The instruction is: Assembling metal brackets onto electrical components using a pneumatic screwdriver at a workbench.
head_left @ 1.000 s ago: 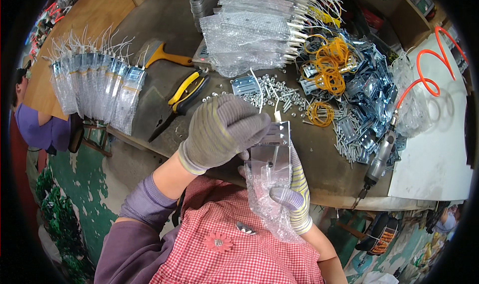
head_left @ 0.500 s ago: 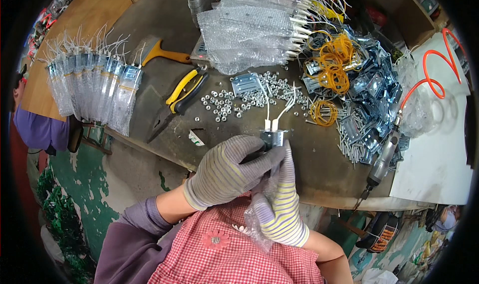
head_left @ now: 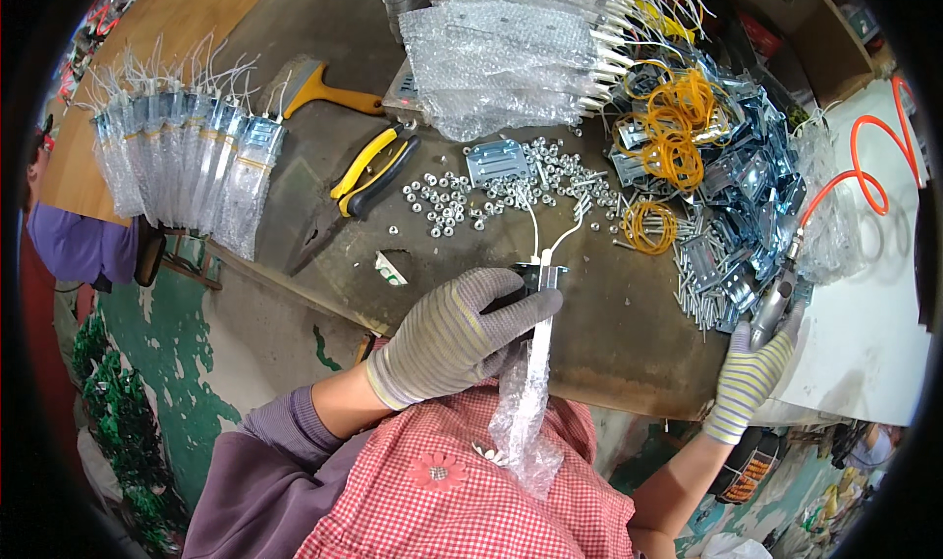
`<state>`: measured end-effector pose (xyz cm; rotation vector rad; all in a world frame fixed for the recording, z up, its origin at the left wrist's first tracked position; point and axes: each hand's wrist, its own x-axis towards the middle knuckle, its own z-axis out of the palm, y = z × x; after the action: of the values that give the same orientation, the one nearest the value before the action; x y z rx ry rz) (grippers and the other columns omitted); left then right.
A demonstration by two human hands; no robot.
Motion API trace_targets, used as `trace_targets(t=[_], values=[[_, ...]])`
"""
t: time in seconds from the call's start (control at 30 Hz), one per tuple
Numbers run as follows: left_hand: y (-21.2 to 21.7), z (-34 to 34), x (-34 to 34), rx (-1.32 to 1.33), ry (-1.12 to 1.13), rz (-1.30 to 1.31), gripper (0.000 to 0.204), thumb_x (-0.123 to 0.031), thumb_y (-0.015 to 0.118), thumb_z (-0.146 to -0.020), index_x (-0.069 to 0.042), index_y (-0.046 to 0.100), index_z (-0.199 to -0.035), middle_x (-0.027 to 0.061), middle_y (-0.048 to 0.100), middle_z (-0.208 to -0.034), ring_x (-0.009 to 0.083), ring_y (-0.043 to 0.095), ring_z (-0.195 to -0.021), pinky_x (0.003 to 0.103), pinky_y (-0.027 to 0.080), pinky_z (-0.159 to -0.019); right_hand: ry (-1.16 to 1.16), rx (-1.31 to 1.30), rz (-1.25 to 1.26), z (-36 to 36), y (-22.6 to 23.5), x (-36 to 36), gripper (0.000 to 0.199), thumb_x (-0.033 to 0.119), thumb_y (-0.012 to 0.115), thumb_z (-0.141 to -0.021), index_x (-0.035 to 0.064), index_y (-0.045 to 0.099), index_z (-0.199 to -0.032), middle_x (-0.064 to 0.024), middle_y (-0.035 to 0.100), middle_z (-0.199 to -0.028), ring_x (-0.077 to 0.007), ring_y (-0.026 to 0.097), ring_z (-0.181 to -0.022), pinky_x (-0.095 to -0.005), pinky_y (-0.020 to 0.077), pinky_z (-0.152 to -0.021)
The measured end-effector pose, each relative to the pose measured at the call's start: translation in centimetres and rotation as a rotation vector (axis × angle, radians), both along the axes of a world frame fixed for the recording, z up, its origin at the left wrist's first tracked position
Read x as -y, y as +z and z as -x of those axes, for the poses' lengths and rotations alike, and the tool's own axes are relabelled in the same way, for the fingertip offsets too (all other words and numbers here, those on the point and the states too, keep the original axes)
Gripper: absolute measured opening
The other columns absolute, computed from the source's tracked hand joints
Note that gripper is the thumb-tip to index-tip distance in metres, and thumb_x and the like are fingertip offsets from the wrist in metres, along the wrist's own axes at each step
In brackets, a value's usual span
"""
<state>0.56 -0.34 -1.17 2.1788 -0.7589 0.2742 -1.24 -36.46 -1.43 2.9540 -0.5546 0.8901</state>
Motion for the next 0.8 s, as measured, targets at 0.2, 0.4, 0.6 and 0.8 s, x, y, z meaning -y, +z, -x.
trace_targets(t=[0.2,0.4,0.6,0.8], values=[[-0.2,0.0,-0.2,-0.032,-0.004,0.031,0.051,0.000,0.070,-0.068,-0.013,0.069,-0.117,0.0138,0.059,-0.103,0.0314,0.064,-0.085,0.036,0.054,-0.072,0.302,0.642,-1.800,1.5,2.5,-2.5,0.079,0.011,0.071,-0.078,0.0011,0.035,-0.147,-0.0105,0.053,-0.108,-0.0131,0.051,-0.088,-0.0269,0.0460,-0.074],[-0.1,0.1,-0.3,-0.058,0.064,0.019,0.043,0.001,0.067,-0.073,-0.012,0.070,-0.114,0.0124,0.062,-0.102,0.0296,0.064,-0.088,0.036,0.053,-0.075,0.805,0.585,-2.686,-2.3,1.1,-9.6,0.054,0.011,0.075,-0.080,0.0037,0.051,-0.128,-0.0037,0.059,-0.105,-0.0126,0.052,-0.086,-0.0345,0.0448,-0.087],[0.0,-0.2,-0.2,-0.021,0.057,0.034,0.043,-0.002,0.068,-0.075,-0.011,0.068,-0.118,0.0144,0.060,-0.099,0.0304,0.064,-0.084,0.037,0.053,-0.070,0.773,0.705,-2.736,-2.0,-0.9,-12.3,0.030,0.012,0.072,-0.085,0.0077,0.058,-0.111,-0.0008,0.061,-0.100,-0.0139,0.055,-0.084,-0.0377,0.0457,-0.088],[0.3,-0.1,0.0,-0.032,0.066,0.063,0.040,-0.003,0.067,-0.077,-0.011,0.069,-0.116,0.0133,0.062,-0.096,0.0298,0.064,-0.081,0.037,0.053,-0.069,0.723,0.733,-2.728,-2.1,-1.0,-13.5,0.024,0.013,0.067,-0.088,0.0105,0.058,-0.111,-0.0016,0.055,-0.096,-0.0137,0.052,-0.082,-0.0376,0.0452,-0.088]])
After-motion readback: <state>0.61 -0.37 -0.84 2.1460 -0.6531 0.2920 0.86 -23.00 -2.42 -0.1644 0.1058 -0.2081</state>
